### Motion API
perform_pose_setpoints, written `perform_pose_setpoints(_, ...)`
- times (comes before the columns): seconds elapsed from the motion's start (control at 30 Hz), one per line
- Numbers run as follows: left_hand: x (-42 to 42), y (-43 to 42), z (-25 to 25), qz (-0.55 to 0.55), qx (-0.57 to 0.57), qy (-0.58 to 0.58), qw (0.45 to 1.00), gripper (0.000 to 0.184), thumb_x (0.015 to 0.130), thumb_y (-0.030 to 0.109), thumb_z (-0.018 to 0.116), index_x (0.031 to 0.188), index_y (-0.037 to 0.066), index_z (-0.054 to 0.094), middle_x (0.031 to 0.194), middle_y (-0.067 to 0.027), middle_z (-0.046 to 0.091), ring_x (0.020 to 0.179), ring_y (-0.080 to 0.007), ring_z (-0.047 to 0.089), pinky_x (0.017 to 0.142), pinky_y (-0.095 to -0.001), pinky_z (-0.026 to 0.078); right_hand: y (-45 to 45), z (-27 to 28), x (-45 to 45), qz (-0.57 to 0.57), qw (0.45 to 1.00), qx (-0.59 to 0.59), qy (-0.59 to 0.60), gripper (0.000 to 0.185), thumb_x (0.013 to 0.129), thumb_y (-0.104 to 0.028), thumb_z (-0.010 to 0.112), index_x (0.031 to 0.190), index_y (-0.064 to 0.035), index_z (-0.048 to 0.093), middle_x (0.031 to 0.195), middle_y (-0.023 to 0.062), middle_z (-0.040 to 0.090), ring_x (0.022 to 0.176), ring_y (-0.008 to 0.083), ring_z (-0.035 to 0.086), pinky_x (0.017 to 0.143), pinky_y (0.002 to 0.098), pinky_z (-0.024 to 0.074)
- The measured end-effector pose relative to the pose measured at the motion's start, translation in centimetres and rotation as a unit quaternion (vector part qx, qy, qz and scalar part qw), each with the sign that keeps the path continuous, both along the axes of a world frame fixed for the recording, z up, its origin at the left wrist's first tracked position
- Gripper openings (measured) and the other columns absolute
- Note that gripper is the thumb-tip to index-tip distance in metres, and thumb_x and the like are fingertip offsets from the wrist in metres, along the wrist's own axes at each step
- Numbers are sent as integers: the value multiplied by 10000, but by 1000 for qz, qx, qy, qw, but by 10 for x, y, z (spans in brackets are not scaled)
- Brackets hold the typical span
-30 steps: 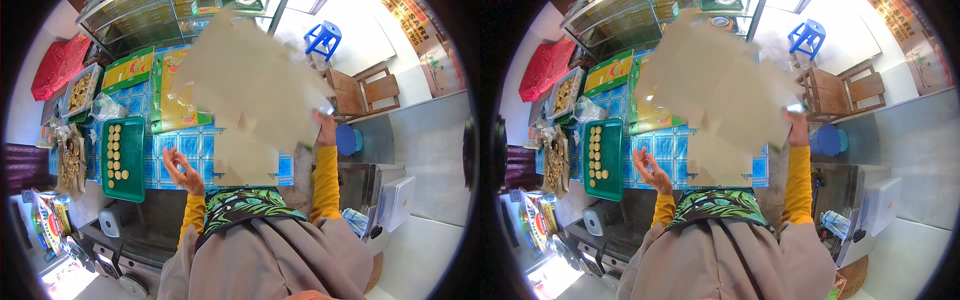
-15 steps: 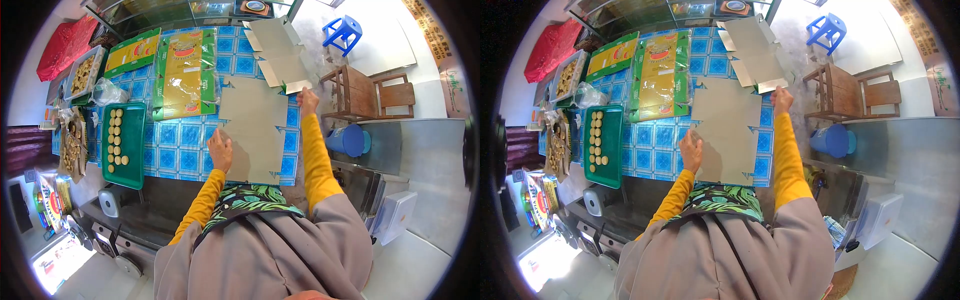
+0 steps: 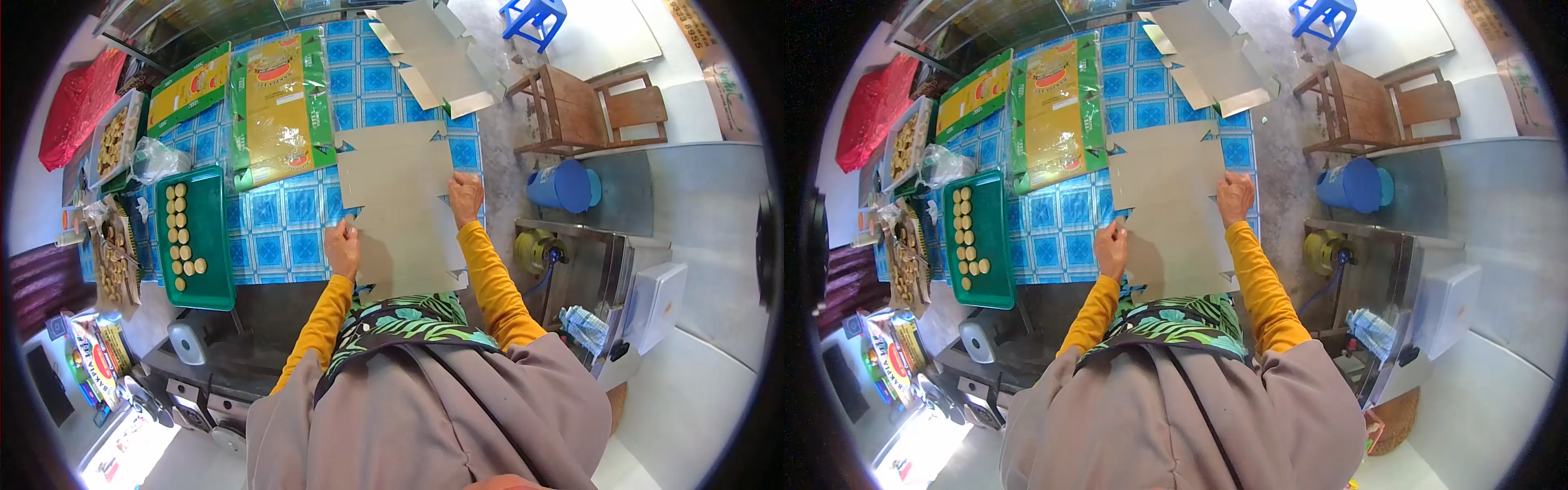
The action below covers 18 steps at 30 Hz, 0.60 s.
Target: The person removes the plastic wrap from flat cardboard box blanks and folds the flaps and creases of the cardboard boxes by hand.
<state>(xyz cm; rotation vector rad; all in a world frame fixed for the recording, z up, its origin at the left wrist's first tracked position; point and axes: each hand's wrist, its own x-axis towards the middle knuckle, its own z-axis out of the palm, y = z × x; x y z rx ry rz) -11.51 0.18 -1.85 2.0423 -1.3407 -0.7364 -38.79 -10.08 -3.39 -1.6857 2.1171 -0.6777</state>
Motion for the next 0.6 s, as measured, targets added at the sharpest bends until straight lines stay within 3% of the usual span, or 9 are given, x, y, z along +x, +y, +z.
perform_pose_setpoints(0.07,-4,4,0,-39,-10,-70,997,420,806,141,641,1171,-54,571,908,-230,546,857,-374,550,731,-453,454,10,-1,8,-58,997,-48,-18,154,714,-197,641,786,-64,671,726,143,569,787,328,551,699,439,438)
perform_pose_setpoints(0.17,-1,-1,3,-70,26,-48,996,379,810,163,633,1117,-50,568,936,-260,534,914,-403,541,753,-477,452,11,4,14,-87,995,-46,11,161,718,-208,656,775,-57,644,768,151,588,814,328,556,736,435,436)
perform_pose_setpoints(0.4,8,-8,10,-120,30,-29,992,324,804,177,627,1022,-48,542,948,-288,525,894,-434,545,748,-500,452,8,30,21,-138,986,-84,-49,207,727,-224,698,857,-65,670,779,122,608,831,299,573,765,419,446)
perform_pose_setpoints(0.5,9,-11,16,-147,91,-33,984,363,809,176,623,1089,-37,534,994,-282,525,950,-425,524,788,-490,445,-1,44,22,-156,983,12,-96,216,726,-210,715,872,-58,666,819,114,616,865,289,575,776,412,449)
perform_pose_setpoints(0.57,2,-11,21,-154,-39,-123,980,406,822,171,603,1172,-19,523,1109,-265,508,1077,-421,472,895,-488,412,-11,43,26,-108,969,-117,190,176,726,-180,705,844,-59,656,874,114,617,919,298,566,807,409,446)
perform_pose_setpoints(0.6,-3,-15,29,-147,-40,-122,981,406,822,171,603,1172,-19,523,1109,-265,508,1077,-421,472,895,-488,412,-21,46,29,-101,969,-120,190,176,726,-180,705,844,-59,656,874,114,617,919,298,566,807,409,446)
